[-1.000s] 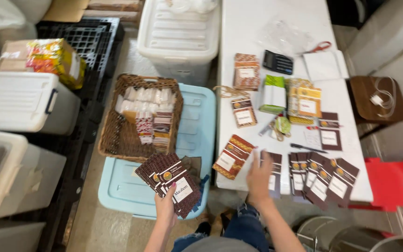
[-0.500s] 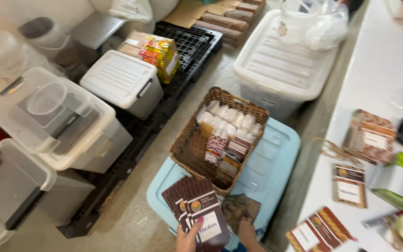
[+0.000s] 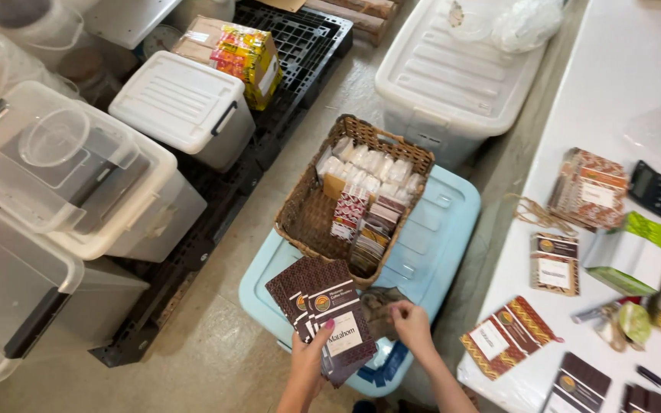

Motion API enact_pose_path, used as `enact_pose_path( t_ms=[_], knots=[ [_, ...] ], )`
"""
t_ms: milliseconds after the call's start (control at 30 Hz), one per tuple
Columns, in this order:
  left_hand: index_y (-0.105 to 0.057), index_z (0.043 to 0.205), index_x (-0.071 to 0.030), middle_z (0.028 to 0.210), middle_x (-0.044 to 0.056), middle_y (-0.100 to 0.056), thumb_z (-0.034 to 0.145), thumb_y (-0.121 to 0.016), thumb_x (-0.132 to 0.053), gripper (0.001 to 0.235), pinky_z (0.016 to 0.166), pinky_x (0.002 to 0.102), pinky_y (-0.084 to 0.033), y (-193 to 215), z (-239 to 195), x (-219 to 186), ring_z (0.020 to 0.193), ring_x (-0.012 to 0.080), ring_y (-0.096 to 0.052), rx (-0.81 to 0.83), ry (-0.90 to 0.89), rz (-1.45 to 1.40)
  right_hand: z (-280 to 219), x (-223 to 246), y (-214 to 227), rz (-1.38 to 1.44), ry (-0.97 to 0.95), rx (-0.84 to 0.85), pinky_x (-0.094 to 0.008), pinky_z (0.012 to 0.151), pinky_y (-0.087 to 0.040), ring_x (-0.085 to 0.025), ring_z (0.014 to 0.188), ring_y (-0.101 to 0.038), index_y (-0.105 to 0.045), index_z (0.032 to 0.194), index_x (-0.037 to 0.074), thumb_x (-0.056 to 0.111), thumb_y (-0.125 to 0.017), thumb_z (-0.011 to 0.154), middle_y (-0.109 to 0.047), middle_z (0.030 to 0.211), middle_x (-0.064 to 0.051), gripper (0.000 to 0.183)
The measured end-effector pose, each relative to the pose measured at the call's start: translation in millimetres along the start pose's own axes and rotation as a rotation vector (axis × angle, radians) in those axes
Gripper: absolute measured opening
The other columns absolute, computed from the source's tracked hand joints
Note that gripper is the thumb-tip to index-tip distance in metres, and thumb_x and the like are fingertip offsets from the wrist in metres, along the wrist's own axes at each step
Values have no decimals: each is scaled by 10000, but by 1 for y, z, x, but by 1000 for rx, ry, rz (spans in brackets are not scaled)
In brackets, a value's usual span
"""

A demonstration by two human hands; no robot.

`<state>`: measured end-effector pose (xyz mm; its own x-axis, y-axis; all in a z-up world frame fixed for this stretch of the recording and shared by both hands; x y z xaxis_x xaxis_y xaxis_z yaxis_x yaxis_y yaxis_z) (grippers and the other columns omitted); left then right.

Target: The person picks up several bags of coffee from a table and places them together with others on the same surface, then writes on a piece of paper.

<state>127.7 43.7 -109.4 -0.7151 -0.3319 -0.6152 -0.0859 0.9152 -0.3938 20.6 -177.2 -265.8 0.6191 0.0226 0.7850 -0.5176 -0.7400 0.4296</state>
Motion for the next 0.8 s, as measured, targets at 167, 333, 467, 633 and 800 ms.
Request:
enact_pose_path(
  t_ms=[167, 333, 467, 633, 800],
  knots=[
    [-675, 1210, 74, 1094, 266, -773, 785, -771, 10, 440, 839, 527, -621, -19, -20, 20, 934, 383, -741, 177, 24, 124, -100, 149, 72, 524, 98, -11, -279, 540, -505, -158, 575, -633, -764, 964, 10, 217, -710, 937, -708, 685, -86, 216],
    [-652, 1217, 74, 1103, 303, -762, 763, -769, 39, 470, 819, 596, -617, -53, -68, 29, 915, 426, -735, 304, 123, 89, -143, 167, 117, 433, 217, -138, -241, 558, -483, -81, 621, -600, -721, 735, 64, 188, -807, 863, -715, 670, -8, 199],
    [-458, 1349, -48, 1248, 322, -666, 763, -686, 59, 638, 917, 669, -537, -60, -94, 32, 1092, 495, -655, 177, 323, 125, -169, 158, 143, 478, 175, -67, -285, 642, -564, -174, 763, -723, -751, 905, 49, 176, -666, 952, -788, 837, -77, 160],
    [-559, 1297, -39, 1150, 255, -714, 777, -713, 32, 546, 850, 595, -555, -53, -83, 37, 1013, 434, -685, 205, 194, 154, -208, 157, 199, 605, 149, -245, -399, 509, -611, -271, 672, -721, -233, 1596, 222, -40, -577, 945, -685, 776, -128, 782],
    [-541, 1396, -73, 1236, 211, -692, 824, -711, -46, 598, 883, 595, -548, -79, -110, 25, 1106, 420, -673, 490, 284, 370, -221, 165, 212, -25, 272, -329, -333, 876, -579, -225, 1078, -693, -711, 1241, 68, 67, -476, 974, -743, 1213, -101, 356]
  ],
)
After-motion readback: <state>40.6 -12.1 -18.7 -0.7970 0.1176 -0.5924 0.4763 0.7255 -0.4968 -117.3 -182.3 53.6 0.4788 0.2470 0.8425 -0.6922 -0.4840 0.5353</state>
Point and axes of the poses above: each hand's wrist, its own z-axis towards the middle knuckle, its own y-axis out of the back of the hand, x = y × z, the point moved 5 cm from there along z, towards the middle knuckle
